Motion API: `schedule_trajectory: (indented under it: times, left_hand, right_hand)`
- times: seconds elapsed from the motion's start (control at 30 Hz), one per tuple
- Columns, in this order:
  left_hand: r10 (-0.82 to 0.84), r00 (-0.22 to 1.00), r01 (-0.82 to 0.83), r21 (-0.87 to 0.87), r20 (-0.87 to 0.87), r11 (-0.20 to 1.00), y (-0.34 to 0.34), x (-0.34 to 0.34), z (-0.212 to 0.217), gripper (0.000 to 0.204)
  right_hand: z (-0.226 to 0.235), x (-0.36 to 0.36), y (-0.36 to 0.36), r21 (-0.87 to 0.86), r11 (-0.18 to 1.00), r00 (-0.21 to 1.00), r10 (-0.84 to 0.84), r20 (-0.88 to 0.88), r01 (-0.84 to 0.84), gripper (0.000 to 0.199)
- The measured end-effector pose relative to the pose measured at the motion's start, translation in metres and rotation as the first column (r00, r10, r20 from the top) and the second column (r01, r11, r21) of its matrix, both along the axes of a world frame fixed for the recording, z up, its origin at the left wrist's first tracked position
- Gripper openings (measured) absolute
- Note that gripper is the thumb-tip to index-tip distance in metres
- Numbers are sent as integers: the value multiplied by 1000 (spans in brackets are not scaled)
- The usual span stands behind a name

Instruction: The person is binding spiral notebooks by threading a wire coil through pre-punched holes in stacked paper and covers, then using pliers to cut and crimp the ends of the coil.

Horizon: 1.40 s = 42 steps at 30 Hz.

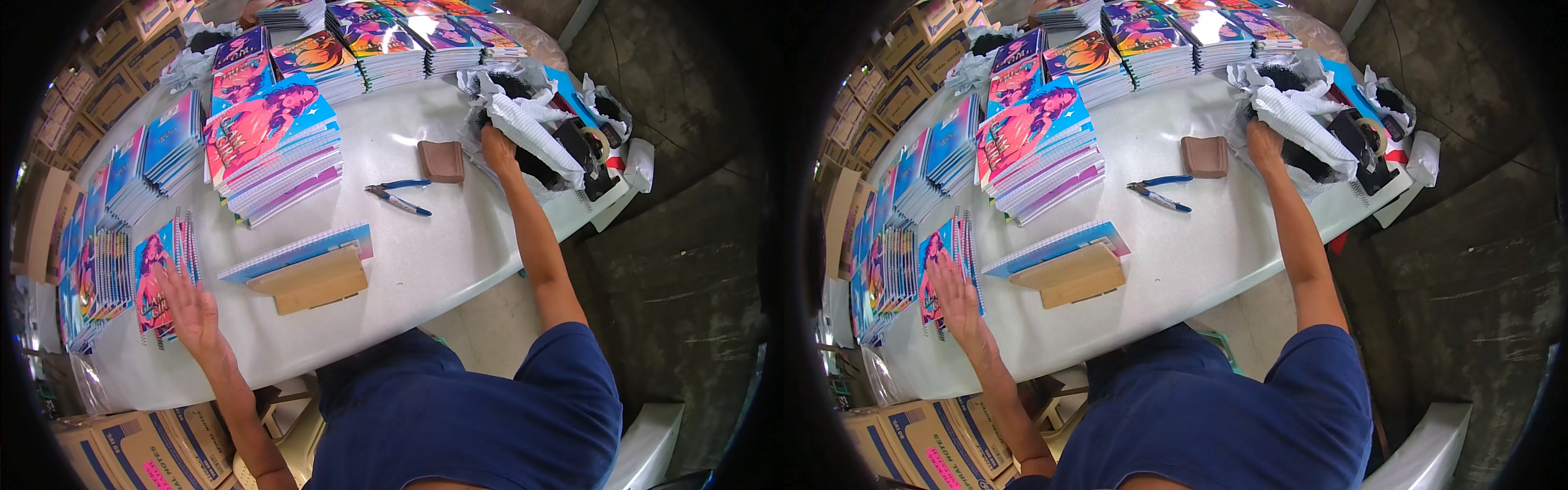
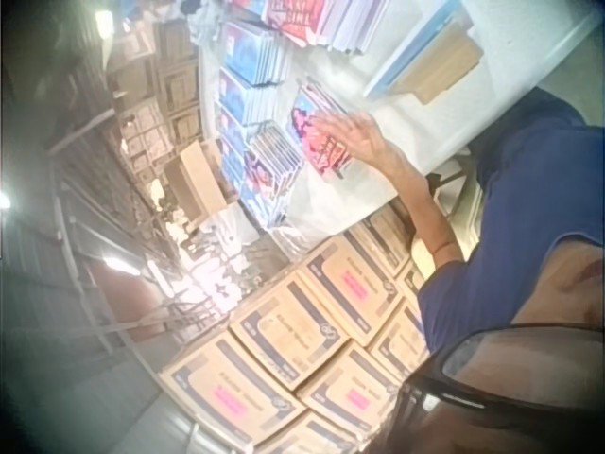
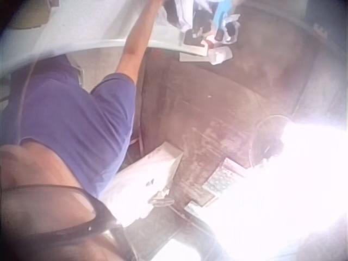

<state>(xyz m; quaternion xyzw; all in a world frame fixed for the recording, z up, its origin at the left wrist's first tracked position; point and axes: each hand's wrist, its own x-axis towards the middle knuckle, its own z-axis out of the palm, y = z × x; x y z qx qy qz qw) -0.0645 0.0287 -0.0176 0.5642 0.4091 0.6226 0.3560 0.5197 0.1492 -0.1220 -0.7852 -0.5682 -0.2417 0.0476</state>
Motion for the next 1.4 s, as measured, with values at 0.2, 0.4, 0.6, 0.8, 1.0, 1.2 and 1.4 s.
schedule_trajectory:
  times: [0.2, 0.4, 0.6, 0.8, 1.0, 1.2, 1.4]
  left_hand:
    - [39, 999, -38, 44, -14, 998, -7, 3, 4, 74]
    - [104, 994, -103, 23, -45, 994, -12, -19, 5, 71]
    - [64, 997, -66, 34, 38, 997, -3, -17, 3, 70]
    - [50, 998, -46, 89, -45, 995, -4, 12, 19, 65]
    - [7, 845, 157, 261, -534, 952, -1, 70, 45, 73]
    - [288, 458, 336, 464, -841, 820, 23, 152, 66, 82]
    - [145, 503, 341, 350, -852, 872, 47, 165, 57, 70]
  right_hand:
    - [13, 3, -10, -118, 993, 989, -48, -143, 31, 21]
    - [-12, 31, -66, -88, 985, 966, -166, -196, 151, 21]
    - [28, 13, -105, 65, 996, 987, -56, -153, 67, 16]
    - [112, -38, -115, 277, 891, 846, 437, -305, -360, 22]
    - [166, -128, -137, 455, 799, 67, 519, -852, -393, 8]
    - [191, -227, -144, 536, 572, -239, 513, -825, -621, 12]
    - [174, -249, -115, 725, 513, -411, 601, -686, -460, 15]
